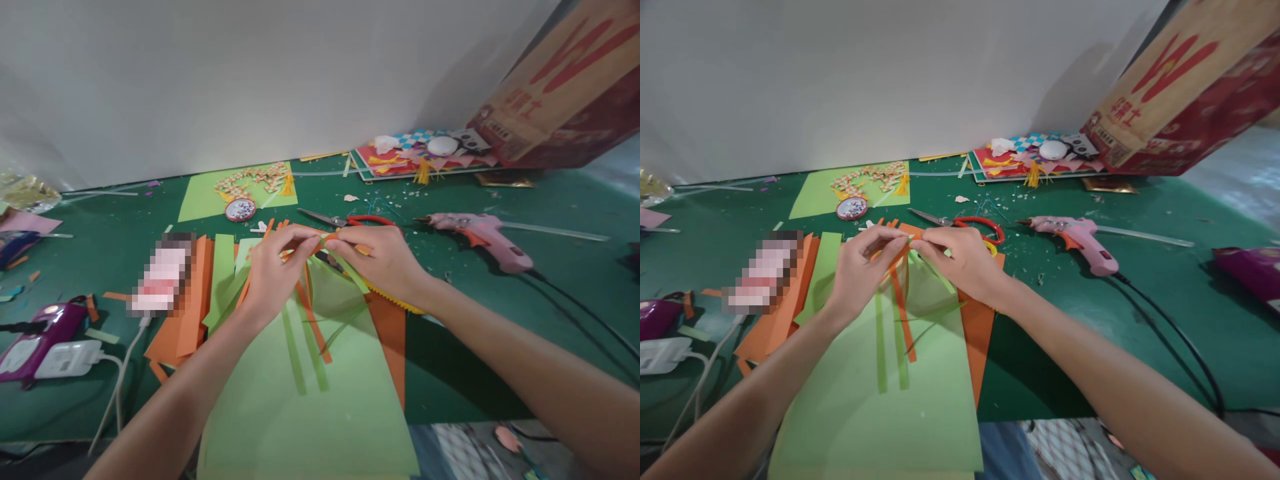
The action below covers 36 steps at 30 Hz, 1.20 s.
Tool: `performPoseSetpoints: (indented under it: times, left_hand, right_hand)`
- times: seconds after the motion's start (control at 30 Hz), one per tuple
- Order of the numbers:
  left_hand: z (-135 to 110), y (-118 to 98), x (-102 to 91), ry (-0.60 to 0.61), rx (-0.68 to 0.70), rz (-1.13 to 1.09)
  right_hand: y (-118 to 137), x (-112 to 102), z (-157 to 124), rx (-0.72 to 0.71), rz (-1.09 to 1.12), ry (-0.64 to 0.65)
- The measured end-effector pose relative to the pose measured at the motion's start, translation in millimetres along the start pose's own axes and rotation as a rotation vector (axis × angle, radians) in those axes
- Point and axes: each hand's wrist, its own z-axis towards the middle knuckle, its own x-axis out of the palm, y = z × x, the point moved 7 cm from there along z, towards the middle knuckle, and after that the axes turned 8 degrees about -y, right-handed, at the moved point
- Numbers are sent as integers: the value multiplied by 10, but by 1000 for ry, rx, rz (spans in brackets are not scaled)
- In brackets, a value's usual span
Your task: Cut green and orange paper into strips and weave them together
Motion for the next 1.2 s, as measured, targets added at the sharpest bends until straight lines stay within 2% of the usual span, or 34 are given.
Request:
performPoseSetpoints:
  times: [0.2,0.4,0.63,0.83,1.2]
  left_hand:
    - [-5,13,27,4,-57,-51]
    - [1,109,-19,-48,-168,-77]
    - [26,199,-10,-35,-282,-178]
    - [15,202,29,-12,-344,-258]
    - [2,260,43,-12,-428,-311]
  right_hand:
    - [-50,43,-24,47,3,33]
    - [-94,-49,-51,45,-41,-147]
    - [-8,-41,-87,-123,-182,-169]
    - [54,-8,-123,-216,-205,-207]
    - [53,35,-135,-210,-218,-177]
